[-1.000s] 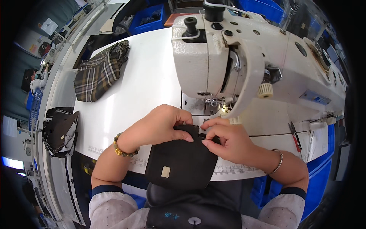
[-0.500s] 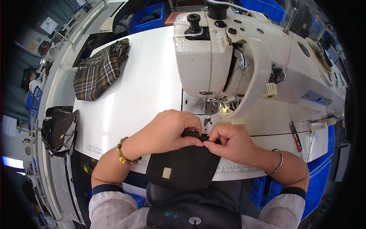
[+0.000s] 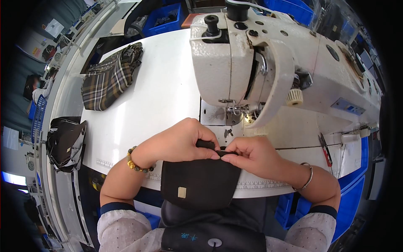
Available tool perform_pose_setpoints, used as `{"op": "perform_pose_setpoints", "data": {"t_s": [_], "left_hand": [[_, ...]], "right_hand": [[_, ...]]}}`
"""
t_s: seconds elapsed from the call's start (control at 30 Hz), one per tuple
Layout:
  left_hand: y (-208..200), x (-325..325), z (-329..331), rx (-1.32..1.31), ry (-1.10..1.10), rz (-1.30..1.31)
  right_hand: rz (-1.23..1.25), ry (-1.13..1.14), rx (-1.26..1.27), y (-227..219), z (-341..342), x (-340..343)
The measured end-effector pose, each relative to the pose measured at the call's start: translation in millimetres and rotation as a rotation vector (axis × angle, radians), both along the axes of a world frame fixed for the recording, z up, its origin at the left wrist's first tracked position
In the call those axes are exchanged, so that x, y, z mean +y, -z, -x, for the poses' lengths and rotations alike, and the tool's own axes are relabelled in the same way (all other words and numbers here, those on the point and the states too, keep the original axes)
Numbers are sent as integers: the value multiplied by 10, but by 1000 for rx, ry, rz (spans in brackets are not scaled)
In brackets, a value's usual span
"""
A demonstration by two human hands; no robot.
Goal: Sewing together components of a leather or fabric bag using an industrial sewing machine.
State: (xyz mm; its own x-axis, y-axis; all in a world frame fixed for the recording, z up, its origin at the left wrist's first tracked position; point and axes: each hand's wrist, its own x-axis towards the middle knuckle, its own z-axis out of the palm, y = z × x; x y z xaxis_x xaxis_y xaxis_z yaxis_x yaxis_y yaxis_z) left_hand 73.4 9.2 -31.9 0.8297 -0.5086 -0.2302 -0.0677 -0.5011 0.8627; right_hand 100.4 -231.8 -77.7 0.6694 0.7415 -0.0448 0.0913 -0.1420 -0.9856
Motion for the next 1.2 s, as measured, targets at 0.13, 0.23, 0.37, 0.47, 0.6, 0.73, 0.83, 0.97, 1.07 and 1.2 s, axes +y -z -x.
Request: {"op": "perform_pose_setpoints", "data": {"t_s": [0.13, 0.23, 0.37, 0.47, 0.6, 0.73, 0.83, 0.97, 1.07, 1.2], "left_hand": [[64, 88, -82, 127, 85, 34], [53, 154, -139, 180, 122, 73], [61, 207, -194, 305, 149, 134], [125, 172, -202, 335, 218, 170], [139, 85, -246, 344, 248, 133], [120, 127, -524, 198, 286, -63], [43, 194, -594, -273, 53, -360], [-112, -17, -274, -900, -248, -871], [-40, -204, 165, -660, -176, -764], [277, -250, 285, -644, -171, -793]], "right_hand": [[90, -145, -160, -100, -24, -43], [59, -168, -291, -64, -62, -67], [2, 11, -1000, 38, -134, -4], [-30, -186, -1330, -127, -145, -37], [-169, -193, -1454, -47, -64, -23], [-51, -168, -1490, 30, -110, 26], [133, -125, -1433, 75, -131, 51], [365, -67, -1327, 132, -127, -4], [423, -49, -1319, 117, -101, 35], [449, -33, -1350, 203, -157, 32]]}}
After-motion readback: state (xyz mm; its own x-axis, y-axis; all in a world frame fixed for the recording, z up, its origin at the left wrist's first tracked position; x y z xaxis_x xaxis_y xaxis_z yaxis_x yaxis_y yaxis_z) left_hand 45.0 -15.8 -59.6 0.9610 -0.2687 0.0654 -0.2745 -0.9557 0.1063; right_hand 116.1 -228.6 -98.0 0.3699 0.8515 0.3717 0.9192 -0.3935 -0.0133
